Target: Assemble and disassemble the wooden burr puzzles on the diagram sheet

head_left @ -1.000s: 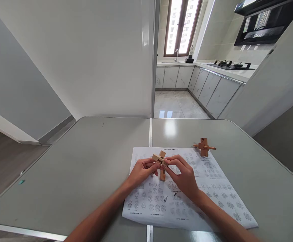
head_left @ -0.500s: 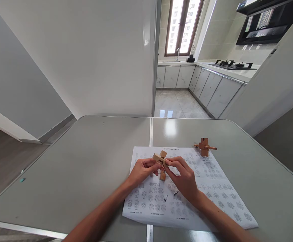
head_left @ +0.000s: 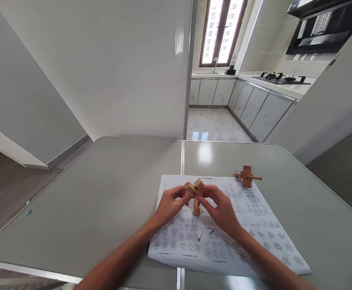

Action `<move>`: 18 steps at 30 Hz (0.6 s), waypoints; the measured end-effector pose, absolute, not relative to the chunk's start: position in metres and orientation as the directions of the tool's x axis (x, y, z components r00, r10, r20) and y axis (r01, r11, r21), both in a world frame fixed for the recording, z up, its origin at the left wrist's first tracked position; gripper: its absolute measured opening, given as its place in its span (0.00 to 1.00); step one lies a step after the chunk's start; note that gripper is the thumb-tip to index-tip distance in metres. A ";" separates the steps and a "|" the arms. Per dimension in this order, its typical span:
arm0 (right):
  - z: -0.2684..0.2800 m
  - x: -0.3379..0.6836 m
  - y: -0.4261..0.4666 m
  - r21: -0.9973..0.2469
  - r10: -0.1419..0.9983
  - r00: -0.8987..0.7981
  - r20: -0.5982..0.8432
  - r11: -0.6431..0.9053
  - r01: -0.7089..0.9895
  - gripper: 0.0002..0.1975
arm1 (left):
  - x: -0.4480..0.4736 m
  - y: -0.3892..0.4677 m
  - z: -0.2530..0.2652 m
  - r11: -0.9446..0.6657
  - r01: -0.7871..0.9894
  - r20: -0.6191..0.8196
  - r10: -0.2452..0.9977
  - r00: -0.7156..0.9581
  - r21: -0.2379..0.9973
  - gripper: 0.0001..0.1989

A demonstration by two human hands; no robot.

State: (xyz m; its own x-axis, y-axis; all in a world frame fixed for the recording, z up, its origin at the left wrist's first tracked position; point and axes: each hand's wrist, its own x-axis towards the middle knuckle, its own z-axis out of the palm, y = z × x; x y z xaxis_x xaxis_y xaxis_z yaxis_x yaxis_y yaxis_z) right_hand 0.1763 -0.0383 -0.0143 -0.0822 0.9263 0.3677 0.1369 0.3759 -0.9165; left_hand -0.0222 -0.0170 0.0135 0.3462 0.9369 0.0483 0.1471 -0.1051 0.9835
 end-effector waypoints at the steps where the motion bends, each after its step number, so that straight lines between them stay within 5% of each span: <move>1: -0.013 0.177 -0.038 -0.944 0.946 -0.088 0.313 0.320 0.083 0.11 | -0.022 -0.018 0.014 -0.120 0.168 0.056 0.938 0.342 0.979 0.19; 5: -0.007 0.181 -0.035 -0.987 0.970 -0.205 0.135 0.113 -0.114 0.16 | -0.021 -0.020 0.017 -0.189 0.246 0.096 0.933 0.346 0.951 0.20; 11: -0.007 0.188 -0.033 -0.969 0.943 -0.314 0.110 0.031 -0.247 0.18 | -0.030 -0.009 0.004 -0.248 0.333 0.157 0.948 0.278 0.910 0.19; 18: -0.012 0.194 -0.025 -0.941 0.979 -0.197 0.053 -0.017 -0.337 0.20 | -0.039 -0.001 -0.017 -0.491 0.679 0.374 0.868 0.327 0.545 0.09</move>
